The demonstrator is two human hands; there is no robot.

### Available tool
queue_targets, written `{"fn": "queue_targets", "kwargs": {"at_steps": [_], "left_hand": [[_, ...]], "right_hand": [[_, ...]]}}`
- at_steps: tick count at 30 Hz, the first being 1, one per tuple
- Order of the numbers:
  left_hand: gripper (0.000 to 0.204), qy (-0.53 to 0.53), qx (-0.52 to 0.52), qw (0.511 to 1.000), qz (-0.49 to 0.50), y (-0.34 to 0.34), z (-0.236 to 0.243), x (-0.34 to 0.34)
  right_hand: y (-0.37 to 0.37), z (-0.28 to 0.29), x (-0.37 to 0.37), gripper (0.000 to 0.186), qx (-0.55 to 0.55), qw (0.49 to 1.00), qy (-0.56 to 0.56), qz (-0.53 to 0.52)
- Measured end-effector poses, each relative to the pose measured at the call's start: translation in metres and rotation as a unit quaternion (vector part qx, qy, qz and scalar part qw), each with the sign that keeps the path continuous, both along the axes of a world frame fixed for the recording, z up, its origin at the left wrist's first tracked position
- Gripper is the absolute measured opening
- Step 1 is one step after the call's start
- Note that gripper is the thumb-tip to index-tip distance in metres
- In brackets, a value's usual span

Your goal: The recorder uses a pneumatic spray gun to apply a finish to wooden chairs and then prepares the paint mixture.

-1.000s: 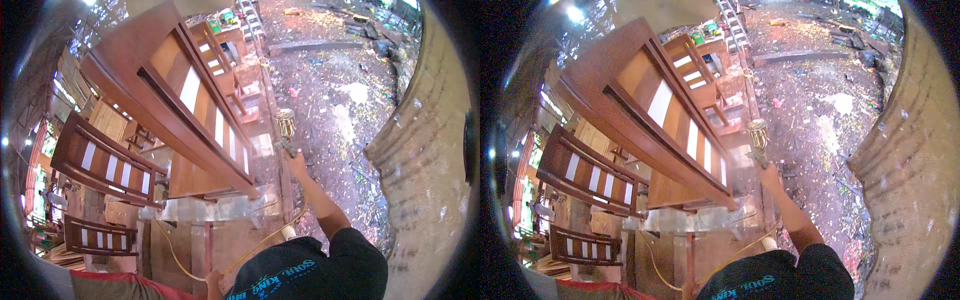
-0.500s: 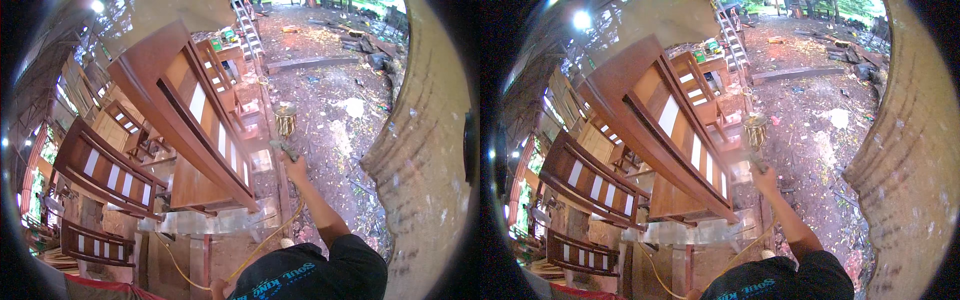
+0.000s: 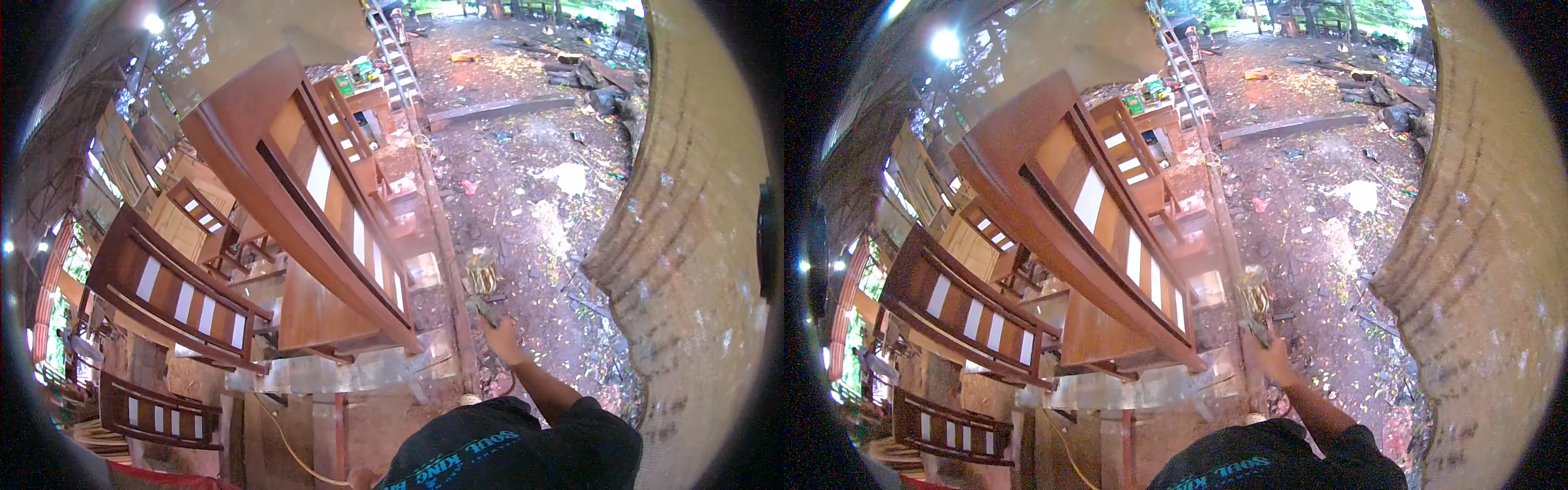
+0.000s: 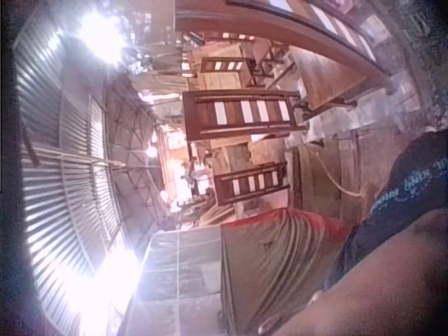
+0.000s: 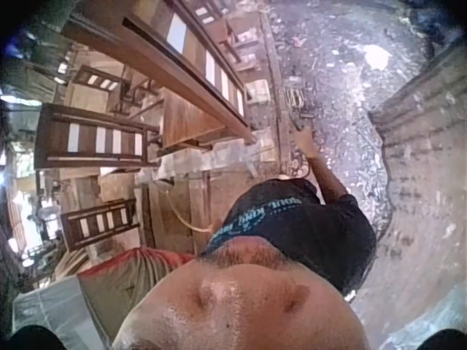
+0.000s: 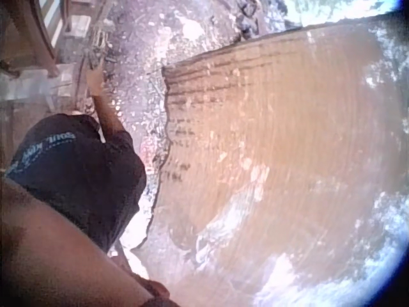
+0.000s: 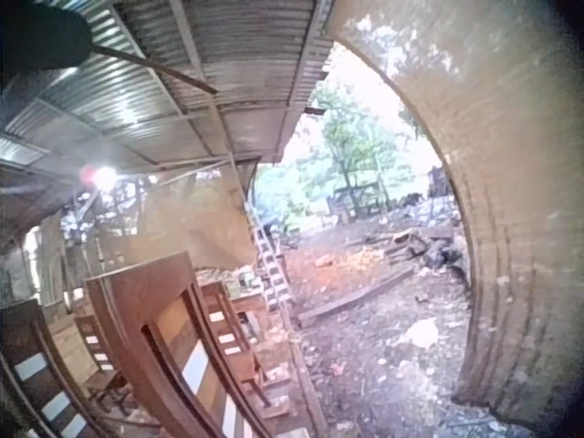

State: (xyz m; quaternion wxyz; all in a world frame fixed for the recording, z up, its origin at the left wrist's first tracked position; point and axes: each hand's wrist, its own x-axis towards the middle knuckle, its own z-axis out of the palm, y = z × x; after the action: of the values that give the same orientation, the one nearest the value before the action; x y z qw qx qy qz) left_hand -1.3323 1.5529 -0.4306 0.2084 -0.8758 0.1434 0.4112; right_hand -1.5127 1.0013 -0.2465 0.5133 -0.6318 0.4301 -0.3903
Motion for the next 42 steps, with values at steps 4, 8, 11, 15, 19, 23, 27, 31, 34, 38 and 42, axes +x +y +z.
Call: {"fn": "queue_targets", "kwargs": {"at_steps": [4, 8, 11, 15, 19, 23, 27, 31, 34, 38, 42], "left_hand": [[0.060, -0.016, -0.020, 1.000, -0.012, -0.006, -0.001, 0.007], [0.060, -0.037, -0.044, 0.998, -0.018, -0.004, -0.008, 0.011], [0.059, -0.069, -0.084, 0.993, -0.035, -0.005, -0.015, 0.017], [0.058, -0.159, -0.192, 0.965, -0.080, 0.007, -0.031, 0.016], [0.058, -0.430, -0.372, 0.745, -0.350, 0.036, -0.044, 0.007], [0.053, -0.232, -0.232, 0.927, -0.182, 0.045, -0.045, 0.016], [0.053, -0.079, -0.084, 0.992, -0.056, 0.023, -0.034, 0.033], [0.053, -0.046, -0.040, 0.997, -0.052, -0.001, -0.021, 0.030], [0.052, -0.034, -0.014, 0.998, -0.048, -0.005, -0.017, 0.025], [0.052, -0.023, 0.016, 0.999, -0.041, -0.011, -0.011, 0.021], [0.052, -0.017, 0.032, 0.999, -0.030, -0.018, -0.009, 0.017]], "right_hand": [[0.000, -0.049, -0.011, 0.041, -0.016, 0.998, 0.068, 0.006], [0.007, -0.032, -0.018, 0.042, 0.012, 0.998, 0.064, 0.013], [-0.001, -0.046, -0.021, 0.042, 0.005, 0.998, 0.060, 0.008], [-0.007, -0.067, -0.020, 0.040, -0.028, 0.996, 0.084, -0.012], [-0.008, -0.053, -0.025, 0.039, -0.009, 0.998, 0.062, -0.008], [-0.012, -0.066, -0.024, 0.040, -0.018, 0.997, 0.067, -0.013], [-0.009, -0.059, -0.024, 0.041, -0.001, 0.996, 0.087, -0.014], [-0.013, -0.069, -0.027, 0.041, -0.001, 0.995, 0.098, -0.009], [-0.010, -0.068, -0.025, 0.040, 0.004, 0.995, 0.096, -0.003], [-0.008, -0.058, -0.028, 0.039, 0.029, 0.996, 0.087, 0.000], [-0.008, -0.060, -0.028, 0.039, 0.014, 0.996, 0.083, -0.010]]}}
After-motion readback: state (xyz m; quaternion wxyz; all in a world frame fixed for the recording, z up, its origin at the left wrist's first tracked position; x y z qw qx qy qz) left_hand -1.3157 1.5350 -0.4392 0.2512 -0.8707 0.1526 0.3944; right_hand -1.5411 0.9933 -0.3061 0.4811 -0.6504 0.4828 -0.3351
